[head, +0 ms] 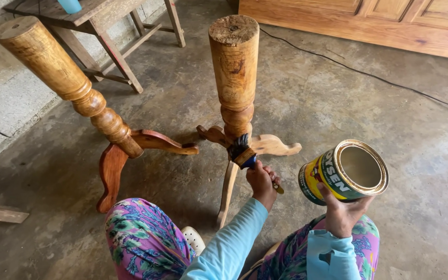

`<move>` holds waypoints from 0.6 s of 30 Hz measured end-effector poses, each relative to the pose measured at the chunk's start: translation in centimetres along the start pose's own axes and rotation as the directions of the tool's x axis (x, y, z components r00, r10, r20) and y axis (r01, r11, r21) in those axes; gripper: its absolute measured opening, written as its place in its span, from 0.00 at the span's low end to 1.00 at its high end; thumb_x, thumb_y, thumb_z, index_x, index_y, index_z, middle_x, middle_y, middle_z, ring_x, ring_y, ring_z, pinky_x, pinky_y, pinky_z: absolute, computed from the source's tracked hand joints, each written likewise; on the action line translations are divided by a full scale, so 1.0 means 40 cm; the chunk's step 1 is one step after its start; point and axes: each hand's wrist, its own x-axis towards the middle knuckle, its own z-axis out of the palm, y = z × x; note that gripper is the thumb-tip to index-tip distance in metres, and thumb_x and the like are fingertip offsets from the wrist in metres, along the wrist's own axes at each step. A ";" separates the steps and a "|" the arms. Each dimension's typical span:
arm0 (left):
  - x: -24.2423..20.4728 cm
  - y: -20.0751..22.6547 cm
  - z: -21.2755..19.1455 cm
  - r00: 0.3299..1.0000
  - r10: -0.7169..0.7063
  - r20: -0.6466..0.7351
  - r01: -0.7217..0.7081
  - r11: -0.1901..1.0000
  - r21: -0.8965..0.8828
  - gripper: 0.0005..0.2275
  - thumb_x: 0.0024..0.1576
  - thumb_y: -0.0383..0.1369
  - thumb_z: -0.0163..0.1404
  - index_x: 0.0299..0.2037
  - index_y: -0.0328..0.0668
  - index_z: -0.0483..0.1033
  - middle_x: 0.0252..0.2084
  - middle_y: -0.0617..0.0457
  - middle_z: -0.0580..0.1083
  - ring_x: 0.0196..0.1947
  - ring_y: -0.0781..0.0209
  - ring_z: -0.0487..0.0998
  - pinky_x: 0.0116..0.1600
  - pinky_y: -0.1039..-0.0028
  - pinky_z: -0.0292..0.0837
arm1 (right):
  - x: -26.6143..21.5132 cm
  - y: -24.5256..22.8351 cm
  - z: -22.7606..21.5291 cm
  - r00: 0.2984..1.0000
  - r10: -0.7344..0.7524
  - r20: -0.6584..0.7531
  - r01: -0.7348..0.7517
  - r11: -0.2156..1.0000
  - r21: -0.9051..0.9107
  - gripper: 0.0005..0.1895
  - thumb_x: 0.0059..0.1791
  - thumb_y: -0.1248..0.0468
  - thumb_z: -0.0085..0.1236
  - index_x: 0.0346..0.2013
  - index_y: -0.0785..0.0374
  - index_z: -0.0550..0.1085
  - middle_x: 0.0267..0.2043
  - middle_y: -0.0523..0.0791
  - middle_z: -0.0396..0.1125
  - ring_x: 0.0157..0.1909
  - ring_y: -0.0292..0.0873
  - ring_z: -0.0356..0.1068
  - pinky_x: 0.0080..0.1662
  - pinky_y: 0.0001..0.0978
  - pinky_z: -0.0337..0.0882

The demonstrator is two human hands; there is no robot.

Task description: Painting or staining wooden furniture legs using a brush and a can of paint.

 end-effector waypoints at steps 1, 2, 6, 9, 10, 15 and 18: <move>-0.008 -0.002 0.007 0.996 0.009 -0.093 -0.017 0.996 -0.085 0.12 0.67 0.38 0.41 0.34 0.43 0.56 0.22 0.57 0.59 0.17 0.64 0.58 0.21 0.68 0.58 | 0.001 -0.004 -0.001 1.000 -0.006 -0.002 0.006 1.000 0.005 0.51 0.41 0.69 0.75 0.74 0.63 0.55 0.69 0.48 0.61 0.70 0.44 0.64 0.71 0.38 0.67; -0.035 0.009 0.028 0.996 0.010 -0.092 -0.017 0.996 -0.085 0.12 0.67 0.38 0.41 0.34 0.43 0.56 0.22 0.57 0.59 0.17 0.64 0.58 0.21 0.68 0.58 | 0.001 0.005 -0.008 1.000 -0.006 -0.003 0.006 1.000 0.005 0.51 0.41 0.69 0.75 0.74 0.63 0.55 0.69 0.48 0.61 0.70 0.44 0.64 0.71 0.38 0.67; -0.113 0.043 0.100 0.998 0.039 -0.057 -0.039 0.999 0.000 0.09 0.67 0.39 0.39 0.37 0.46 0.58 0.22 0.59 0.58 0.17 0.66 0.59 0.21 0.70 0.60 | 0.005 0.001 -0.009 1.000 0.006 -0.020 -0.005 0.999 0.050 0.52 0.41 0.70 0.75 0.74 0.63 0.55 0.69 0.48 0.61 0.70 0.44 0.64 0.72 0.38 0.67; -0.074 0.024 0.085 0.999 -0.035 -0.007 0.035 0.998 0.049 0.08 0.66 0.40 0.38 0.39 0.47 0.60 0.22 0.60 0.59 0.16 0.67 0.59 0.21 0.71 0.60 | 0.004 0.003 -0.008 1.000 0.009 -0.029 -0.008 0.999 0.048 0.52 0.41 0.70 0.75 0.74 0.63 0.55 0.69 0.48 0.61 0.69 0.44 0.65 0.72 0.38 0.67; -0.047 0.012 0.076 0.995 -0.102 0.008 0.102 0.994 0.036 0.10 0.67 0.42 0.37 0.39 0.46 0.61 0.22 0.59 0.60 0.16 0.67 0.59 0.20 0.72 0.60 | 0.007 0.008 -0.010 1.000 0.000 -0.028 0.001 0.999 0.040 0.51 0.41 0.70 0.75 0.74 0.64 0.55 0.69 0.48 0.61 0.70 0.44 0.65 0.72 0.38 0.67; -0.024 0.029 -0.018 0.987 0.119 -0.110 -0.107 0.988 0.108 0.10 0.67 0.39 0.39 0.38 0.44 0.61 0.21 0.58 0.61 0.14 0.68 0.60 0.18 0.71 0.60 | 0.006 -0.004 -0.002 1.000 0.001 -0.031 0.000 1.000 0.017 0.51 0.41 0.69 0.74 0.73 0.64 0.56 0.67 0.48 0.62 0.68 0.43 0.65 0.69 0.38 0.68; -0.056 0.059 -0.023 0.986 0.090 -0.141 -0.078 0.993 0.092 0.11 0.68 0.41 0.38 0.37 0.45 0.61 0.21 0.59 0.61 0.14 0.68 0.60 0.17 0.70 0.60 | 0.002 -0.008 -0.005 1.000 0.020 -0.024 -0.021 0.999 -0.027 0.50 0.40 0.69 0.74 0.72 0.64 0.56 0.66 0.48 0.63 0.67 0.43 0.66 0.68 0.38 0.69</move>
